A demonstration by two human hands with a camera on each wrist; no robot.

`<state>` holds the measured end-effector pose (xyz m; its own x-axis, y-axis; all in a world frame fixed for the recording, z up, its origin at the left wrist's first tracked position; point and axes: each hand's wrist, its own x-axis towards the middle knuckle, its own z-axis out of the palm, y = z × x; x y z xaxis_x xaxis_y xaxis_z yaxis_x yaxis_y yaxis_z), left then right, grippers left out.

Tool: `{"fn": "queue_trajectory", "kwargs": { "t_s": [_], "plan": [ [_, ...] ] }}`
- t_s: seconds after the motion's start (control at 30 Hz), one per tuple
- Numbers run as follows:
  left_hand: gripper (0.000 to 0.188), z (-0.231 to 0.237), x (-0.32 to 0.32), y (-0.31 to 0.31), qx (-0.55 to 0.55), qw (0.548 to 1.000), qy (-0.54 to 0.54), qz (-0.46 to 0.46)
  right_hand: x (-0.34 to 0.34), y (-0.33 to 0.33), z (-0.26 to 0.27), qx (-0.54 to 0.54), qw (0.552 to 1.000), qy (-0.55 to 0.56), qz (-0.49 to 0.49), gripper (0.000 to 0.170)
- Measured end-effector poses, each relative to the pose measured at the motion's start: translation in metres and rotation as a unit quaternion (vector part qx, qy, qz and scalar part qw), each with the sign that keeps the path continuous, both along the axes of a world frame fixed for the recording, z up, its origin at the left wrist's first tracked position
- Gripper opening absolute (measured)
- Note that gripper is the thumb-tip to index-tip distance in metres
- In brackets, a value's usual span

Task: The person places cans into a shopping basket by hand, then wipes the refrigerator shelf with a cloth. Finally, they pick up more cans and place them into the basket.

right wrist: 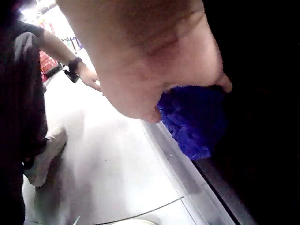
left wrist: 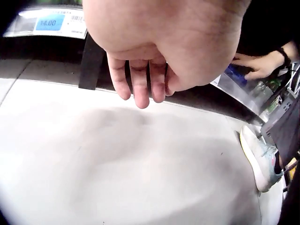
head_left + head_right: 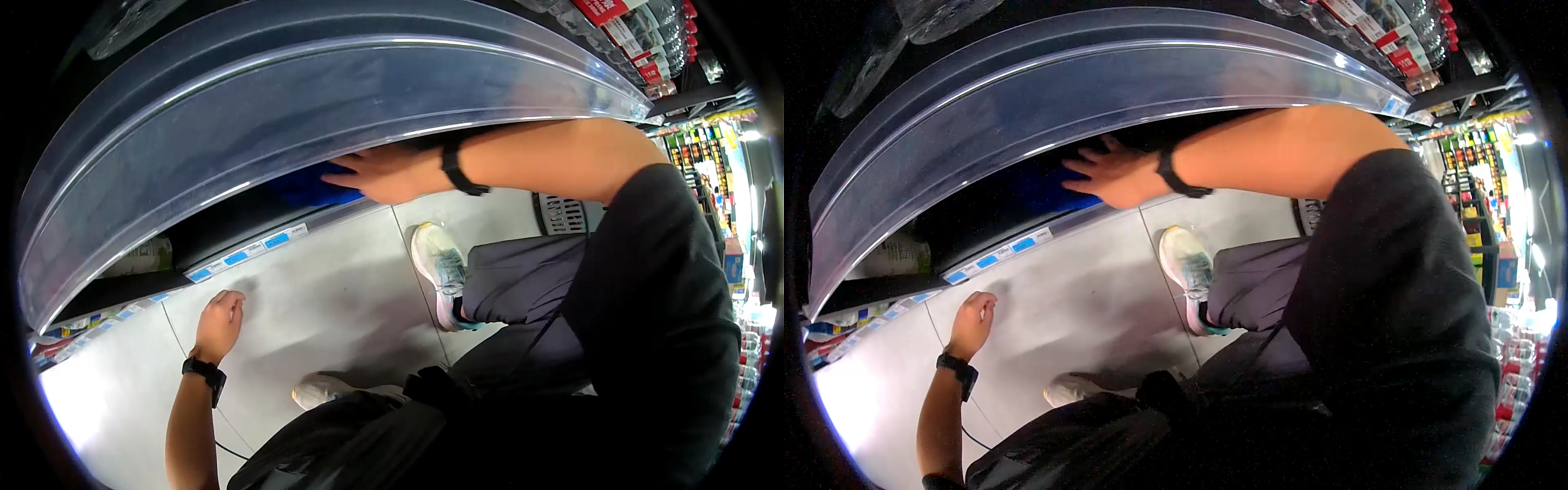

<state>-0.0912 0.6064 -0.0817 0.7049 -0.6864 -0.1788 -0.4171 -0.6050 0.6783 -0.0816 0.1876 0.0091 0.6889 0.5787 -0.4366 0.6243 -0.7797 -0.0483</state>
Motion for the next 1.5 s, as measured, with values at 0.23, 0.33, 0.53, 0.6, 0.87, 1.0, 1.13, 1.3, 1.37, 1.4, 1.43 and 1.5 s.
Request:
{"fn": "queue_trajectory", "kwargs": {
  "t_s": [0.23, 0.33, 0.53, 0.6, 0.87, 1.0, 1.13, 1.3, 1.37, 1.4, 1.43, 1.5],
  "plan": [
    [0.01, 0.005, -0.011, 0.004, 0.007, 0.999, 0.023, 0.033, -0.055, -0.038, 0.066, 0.046, 0.999, -0.006, -0.022, 0.057],
    [0.01, 0.006, -0.016, 0.0, 0.018, 0.998, 0.04, 0.037, -0.075, -0.071, 0.066, 0.044, 0.998, -0.015, -0.043, 0.052],
    [0.012, 0.004, -0.024, 0.001, 0.033, 0.997, 0.061, 0.039, -0.041, -0.085, 0.032, 0.073, 0.992, -0.031, -0.098, 0.049],
    [0.012, 0.005, -0.027, 0.003, 0.03, 0.996, 0.064, 0.051, -0.015, -0.069, 0.01, 0.088, 0.988, -0.009, -0.127, 0.048],
    [0.011, 0.01, -0.051, 0.019, 0.036, 0.996, 0.042, 0.069, 0.022, 0.018, -0.059, 0.262, 0.958, -0.063, 0.102, 0.043],
    [0.012, 0.011, -0.054, 0.021, 0.069, 0.992, 0.071, 0.075, 0.016, -0.006, -0.048, 0.289, 0.954, -0.058, 0.061, 0.046],
    [0.015, -0.001, -0.043, 0.027, 0.068, 0.995, 0.059, 0.053, 0.011, -0.051, -0.029, 0.233, 0.966, 0.056, -0.095, 0.048],
    [0.013, 0.009, -0.025, 0.012, 0.071, 0.996, 0.037, 0.043, -0.013, -0.135, -0.037, 0.198, 0.951, -0.083, -0.225, 0.047],
    [0.013, 0.011, -0.019, 0.008, 0.083, 0.995, 0.038, 0.045, -0.031, -0.167, -0.032, 0.197, 0.927, -0.139, -0.288, 0.048],
    [0.013, 0.011, -0.017, 0.005, 0.095, 0.993, 0.039, 0.05, -0.037, -0.189, -0.044, 0.211, 0.916, -0.17, -0.296, 0.048],
    [0.013, 0.01, -0.017, 0.003, 0.096, 0.994, 0.039, 0.047, -0.041, -0.212, -0.057, 0.224, 0.904, -0.201, -0.303, 0.048],
    [0.013, 0.008, -0.016, 0.002, 0.09, 0.994, 0.053, 0.045, -0.055, -0.246, -0.056, 0.194, 0.877, -0.193, -0.395, 0.049]
  ]
}}
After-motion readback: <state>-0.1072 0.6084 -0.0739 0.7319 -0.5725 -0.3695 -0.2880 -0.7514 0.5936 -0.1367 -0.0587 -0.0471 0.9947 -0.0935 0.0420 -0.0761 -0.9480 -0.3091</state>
